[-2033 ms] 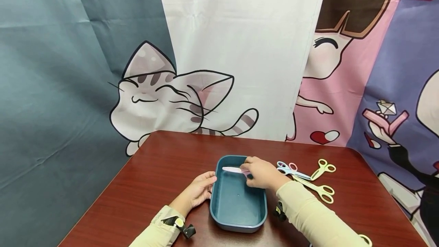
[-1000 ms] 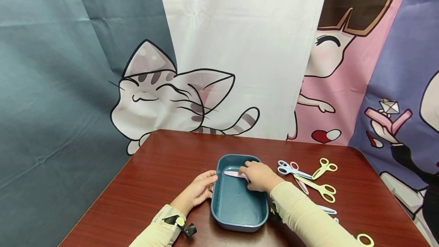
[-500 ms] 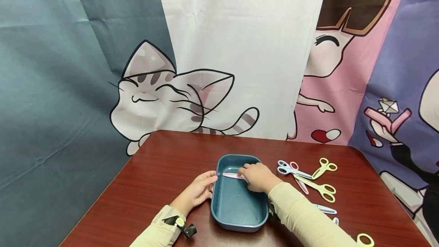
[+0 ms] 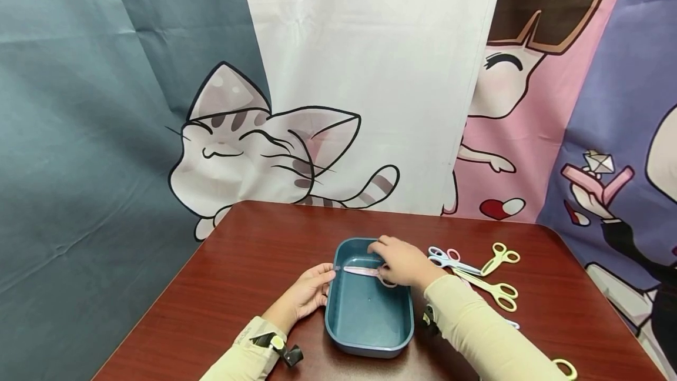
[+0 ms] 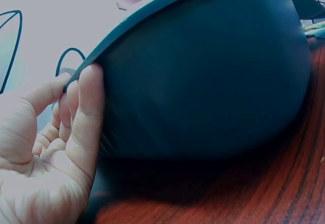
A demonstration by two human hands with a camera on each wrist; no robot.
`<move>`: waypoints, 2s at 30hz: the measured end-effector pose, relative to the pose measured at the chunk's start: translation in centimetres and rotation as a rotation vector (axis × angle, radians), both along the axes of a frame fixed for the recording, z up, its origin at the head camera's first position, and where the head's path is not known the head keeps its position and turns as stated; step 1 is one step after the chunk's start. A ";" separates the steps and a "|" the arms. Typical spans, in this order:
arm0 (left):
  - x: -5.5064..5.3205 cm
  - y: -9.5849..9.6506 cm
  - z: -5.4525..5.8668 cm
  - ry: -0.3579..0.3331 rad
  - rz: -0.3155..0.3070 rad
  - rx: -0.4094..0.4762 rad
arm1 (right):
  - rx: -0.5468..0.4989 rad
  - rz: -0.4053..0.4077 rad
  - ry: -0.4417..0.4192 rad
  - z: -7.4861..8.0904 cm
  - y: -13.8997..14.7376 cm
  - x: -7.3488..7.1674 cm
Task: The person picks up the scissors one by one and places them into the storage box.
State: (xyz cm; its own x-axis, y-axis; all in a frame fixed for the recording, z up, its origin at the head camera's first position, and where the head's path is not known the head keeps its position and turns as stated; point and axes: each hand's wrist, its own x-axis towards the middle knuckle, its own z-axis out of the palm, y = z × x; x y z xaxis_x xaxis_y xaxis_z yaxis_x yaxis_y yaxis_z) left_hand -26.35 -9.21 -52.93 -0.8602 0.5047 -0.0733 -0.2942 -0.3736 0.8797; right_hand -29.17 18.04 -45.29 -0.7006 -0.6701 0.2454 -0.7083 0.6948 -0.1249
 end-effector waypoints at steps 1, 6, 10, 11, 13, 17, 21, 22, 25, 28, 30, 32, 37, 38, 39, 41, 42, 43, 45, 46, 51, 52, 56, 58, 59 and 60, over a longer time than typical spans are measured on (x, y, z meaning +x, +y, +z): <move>0.0 0.0 0.0 0.002 0.002 -0.002 | -0.027 -0.009 0.035 0.3 0.4 -0.2; 0.0 0.1 -0.2 -0.001 0.004 -0.005 | -0.125 -0.110 0.090 1.7 3.2 -1.0; 0.0 0.2 -0.2 -0.005 -0.003 -0.001 | -0.163 -0.210 0.025 1.9 6.3 -1.5; 0.0 0.2 -0.1 -0.005 -0.003 -0.001 | -0.166 -0.236 0.006 1.8 7.2 -1.7; 0.0 0.1 0.0 -0.004 -0.001 0.001 | -0.172 -0.274 -0.029 1.3 8.7 -1.9; -0.1 0.0 0.0 -0.008 0.001 -0.001 | -0.154 -0.340 -0.104 -0.1 11.4 -1.9; -0.2 -0.2 -0.3 -0.005 -0.009 0.004 | -0.153 -0.389 -0.172 -1.4 13.1 -1.6; -0.3 -0.2 -0.3 -0.003 -0.011 0.005 | -0.154 -0.398 -0.185 -1.6 13.4 -1.5; -0.3 -0.2 -0.5 -0.002 -0.012 0.005 | -0.151 -0.405 -0.202 -2.5 14.1 -1.3; -0.3 -0.1 -0.5 -0.003 -0.006 0.001 | -0.153 -0.398 -0.205 -3.3 14.6 -1.2; -0.2 -0.1 -0.5 -0.004 -0.001 -0.002 | -0.155 -0.398 -0.207 -3.8 14.9 -1.2; -0.2 -0.1 -0.5 -0.001 0.000 -0.002 | -0.155 -0.401 -0.209 -4.2 15.1 -1.3; -0.1 -0.2 -0.4 0.008 -0.006 0.002 | -0.135 -0.422 -0.209 -4.8 15.3 -1.5; -0.1 -0.2 -0.4 0.008 -0.007 0.005 | -0.131 -0.426 -0.208 -4.8 15.3 -1.5; -0.1 -0.2 -0.4 0.008 -0.009 0.008 | -0.129 -0.430 -0.209 -4.8 15.3 -1.4; 0.0 -0.2 -0.4 0.008 -0.012 0.015 | -0.127 -0.434 -0.211 -4.8 15.2 -1.4; 0.0 -0.2 -0.4 0.007 -0.014 0.017 | -0.126 -0.437 -0.211 -4.8 15.2 -1.3; -0.1 -0.2 -0.5 0.008 -0.016 0.019 | -0.125 -0.441 -0.210 -4.8 15.1 -1.3; -0.1 -0.2 -0.6 0.008 -0.018 0.020 | -0.122 -0.449 -0.208 -4.9 15.1 -1.3; -0.1 -0.1 -0.6 0.011 -0.018 0.019 | -0.120 -0.452 -0.206 -4.9 15.0 -1.3; -0.2 -0.1 -0.7 0.015 -0.014 0.011 | -0.112 -0.473 -0.202 -5.1 14.9 -1.3; -0.2 0.0 -0.7 0.014 -0.013 0.009 | -0.110 -0.470 -0.201 -5.1 14.9 -1.3; -0.2 0.0 -0.7 0.012 -0.009 0.005 | -0.108 -0.456 -0.186 -5.1 15.0 -1.3; -0.2 0.0 -0.7 0.014 -0.009 0.003 | -0.116 -0.443 -0.172 -5.0 15.0 -1.3; -0.2 0.0 -0.7 0.015 -0.009 0.004 | -0.122 -0.441 -0.166 -5.0 14.9 -1.3; -0.2 -0.1 -0.7 0.016 -0.010 0.005 | -0.131 -0.438 -0.159 -4.9 14.9 -1.3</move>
